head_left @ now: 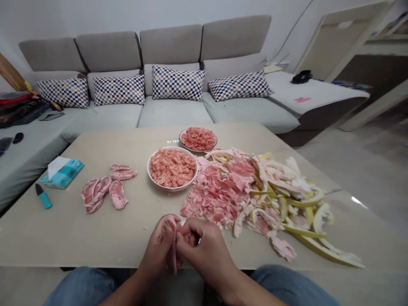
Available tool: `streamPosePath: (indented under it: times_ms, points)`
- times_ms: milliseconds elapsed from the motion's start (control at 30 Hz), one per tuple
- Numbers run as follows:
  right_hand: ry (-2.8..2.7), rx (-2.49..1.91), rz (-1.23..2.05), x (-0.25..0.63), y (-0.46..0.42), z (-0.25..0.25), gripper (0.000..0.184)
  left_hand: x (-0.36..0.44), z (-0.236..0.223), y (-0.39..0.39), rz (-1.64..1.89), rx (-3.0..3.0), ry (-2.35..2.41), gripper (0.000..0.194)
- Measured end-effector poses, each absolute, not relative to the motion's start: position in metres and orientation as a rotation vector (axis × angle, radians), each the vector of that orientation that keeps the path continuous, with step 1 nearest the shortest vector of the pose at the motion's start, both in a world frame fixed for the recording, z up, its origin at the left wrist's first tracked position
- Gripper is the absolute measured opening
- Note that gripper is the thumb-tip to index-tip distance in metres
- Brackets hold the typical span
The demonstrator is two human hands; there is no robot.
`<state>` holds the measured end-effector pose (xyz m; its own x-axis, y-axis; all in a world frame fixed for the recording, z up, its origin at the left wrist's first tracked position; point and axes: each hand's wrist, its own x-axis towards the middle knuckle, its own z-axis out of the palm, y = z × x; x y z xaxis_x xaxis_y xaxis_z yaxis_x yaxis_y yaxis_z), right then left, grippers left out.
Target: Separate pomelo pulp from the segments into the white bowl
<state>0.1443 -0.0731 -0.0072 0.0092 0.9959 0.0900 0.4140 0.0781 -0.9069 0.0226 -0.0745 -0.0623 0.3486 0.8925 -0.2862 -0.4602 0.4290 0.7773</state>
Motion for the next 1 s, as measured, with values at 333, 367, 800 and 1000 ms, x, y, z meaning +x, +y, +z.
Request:
streamPosePath:
  times_ms: [333,367,800,1000]
  points:
    - [-1.303,-1.310,1.406,0.144,-0.071,0.000,0.019,0.015,-0.061,-0.069,0.889,0.380,0.653,0.037]
    - [-1.279,-1.302,1.447,0.143,-0.071,-0.001,0.019,0.014,-0.060,-0.068,0.905,0.346,0.643,0.034]
    - [-1.516,-1.389,1.147,0.143,-0.069,-0.013,0.015,0.017,-0.050,-0.070,1.077,0.663,0.749,0.028]
    - [-1.631,-1.538,0.936,0.143,-0.074,-0.011,0.019,0.014,-0.052,-0.073,0.936,0.854,0.931,0.037]
